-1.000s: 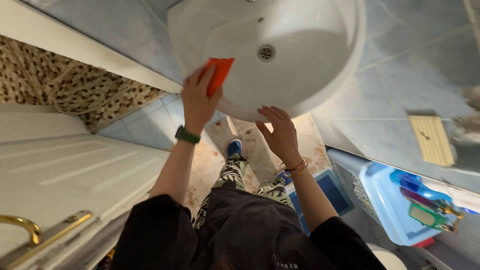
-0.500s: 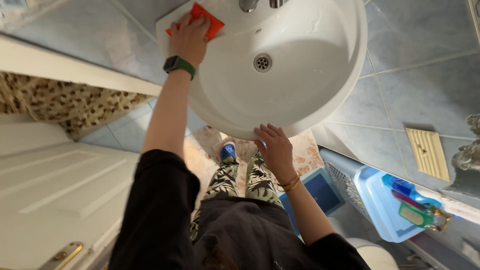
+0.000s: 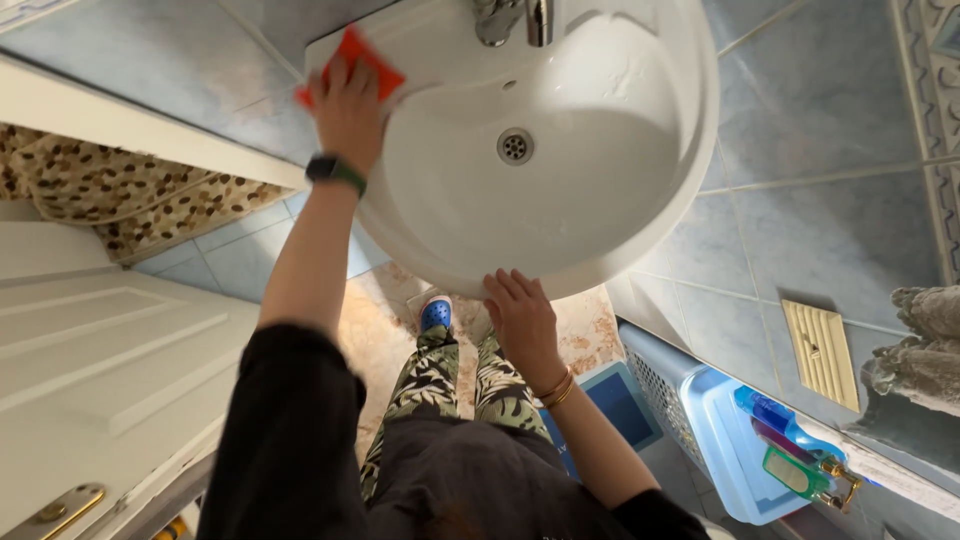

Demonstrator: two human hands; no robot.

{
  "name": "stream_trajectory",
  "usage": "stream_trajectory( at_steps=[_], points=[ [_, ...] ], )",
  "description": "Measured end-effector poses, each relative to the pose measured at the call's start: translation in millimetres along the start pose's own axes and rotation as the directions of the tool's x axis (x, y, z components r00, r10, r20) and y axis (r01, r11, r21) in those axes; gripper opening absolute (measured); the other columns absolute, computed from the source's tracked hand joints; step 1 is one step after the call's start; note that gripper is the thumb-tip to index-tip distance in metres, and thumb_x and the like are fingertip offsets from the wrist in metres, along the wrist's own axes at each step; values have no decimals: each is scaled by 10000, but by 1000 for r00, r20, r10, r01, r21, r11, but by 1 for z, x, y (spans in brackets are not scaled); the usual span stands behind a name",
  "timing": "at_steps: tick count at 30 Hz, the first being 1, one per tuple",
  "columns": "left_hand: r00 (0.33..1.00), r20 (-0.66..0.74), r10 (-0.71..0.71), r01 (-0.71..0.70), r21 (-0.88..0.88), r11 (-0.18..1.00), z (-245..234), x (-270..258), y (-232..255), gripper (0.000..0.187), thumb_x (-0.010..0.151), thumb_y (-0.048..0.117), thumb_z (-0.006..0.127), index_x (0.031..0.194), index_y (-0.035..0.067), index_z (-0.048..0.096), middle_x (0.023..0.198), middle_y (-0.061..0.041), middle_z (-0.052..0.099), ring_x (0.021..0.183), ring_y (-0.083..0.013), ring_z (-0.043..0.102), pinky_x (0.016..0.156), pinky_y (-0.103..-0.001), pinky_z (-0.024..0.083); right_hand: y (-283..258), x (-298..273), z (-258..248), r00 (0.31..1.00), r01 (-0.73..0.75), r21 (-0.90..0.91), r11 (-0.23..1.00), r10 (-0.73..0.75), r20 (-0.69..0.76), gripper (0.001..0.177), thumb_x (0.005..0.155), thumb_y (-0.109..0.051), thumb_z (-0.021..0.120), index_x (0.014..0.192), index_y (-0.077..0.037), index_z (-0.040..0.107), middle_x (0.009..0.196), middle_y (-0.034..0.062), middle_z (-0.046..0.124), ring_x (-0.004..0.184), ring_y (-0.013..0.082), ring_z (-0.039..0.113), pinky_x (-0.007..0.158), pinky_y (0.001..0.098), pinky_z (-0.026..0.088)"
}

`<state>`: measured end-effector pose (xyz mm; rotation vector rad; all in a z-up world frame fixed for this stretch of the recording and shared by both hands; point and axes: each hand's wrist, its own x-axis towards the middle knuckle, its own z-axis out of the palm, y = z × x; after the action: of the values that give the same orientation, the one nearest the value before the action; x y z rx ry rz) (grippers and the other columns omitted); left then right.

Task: Cleaning a bathroom sink with a sponge and spray, and organizing soap bottles.

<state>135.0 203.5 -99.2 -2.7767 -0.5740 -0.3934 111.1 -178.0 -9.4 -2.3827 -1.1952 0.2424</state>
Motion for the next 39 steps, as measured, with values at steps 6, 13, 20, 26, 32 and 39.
stream_trajectory(
  at_steps=[6, 13, 20, 26, 32, 39],
  points=[
    [950, -2, 312, -312, -19, 950, 67, 128, 65, 216, 1101, 131, 563, 1193, 93, 754, 1393, -37, 622, 1527, -316, 358, 1281, -586, 223, -1, -5, 0, 999, -31, 25, 999, 31, 31, 336, 892, -166, 726, 1221, -100, 695, 1295, 106, 696, 1234, 336, 622, 1058, 525, 476],
    [895, -147, 422, -405, 134, 904, 47, 95, 19, 318, 985, 253, 580, 1232, 128, 736, 1565, -25, 538, 1472, -326, 369, 1167, -574, 261, -3, 0, 0, 998, -67, 39, 997, 66, 14, 330, 884, -181, 733, 1206, -120, 698, 1284, 87, 701, 1234, 324, 627, 1077, 528, 464],
    [962, -19, 273, -269, 116, 956, 23, 24, -36, 364, 1037, 220, 567, 1348, 74, 688, 1519, -88, 512, 1423, -371, 381, 1101, -627, 291, -9, -3, 1, 995, -100, 67, 993, 100, -3, 340, 883, -169, 730, 1215, -112, 691, 1295, 89, 694, 1247, 323, 617, 1089, 526, 457],
    [896, -98, 433, -419, 136, 898, 50, 106, 32, 383, 1033, 212, 581, 1391, 88, 640, 1546, -48, 503, 1498, -339, 358, 1189, -614, 267, -15, -8, 2, 987, -155, 72, 985, 157, -19, 341, 870, -149, 734, 1207, -106, 697, 1290, 94, 693, 1249, 330, 612, 1105, 523, 444],
    [899, -125, 420, -413, 80, 907, 37, 98, 12, 521, 952, 258, 600, 1447, 93, 604, 1568, -58, 485, 1472, -339, 359, 1146, -628, 275, -10, -1, 4, 988, -147, 74, 986, 150, -37, 330, 857, -159, 752, 1181, -107, 715, 1269, 93, 703, 1239, 324, 619, 1113, 512, 444],
    [984, 6, 177, -177, 22, 984, -7, -17, -50, 465, 975, 270, 640, 1409, 104, 624, 1484, -52, 541, 1362, -334, 456, 1011, -546, 405, -13, -1, 0, 988, -149, 76, 986, 152, -29, 330, 856, -157, 751, 1181, -114, 722, 1275, 84, 704, 1249, 319, 615, 1113, 510, 447]
  ],
)
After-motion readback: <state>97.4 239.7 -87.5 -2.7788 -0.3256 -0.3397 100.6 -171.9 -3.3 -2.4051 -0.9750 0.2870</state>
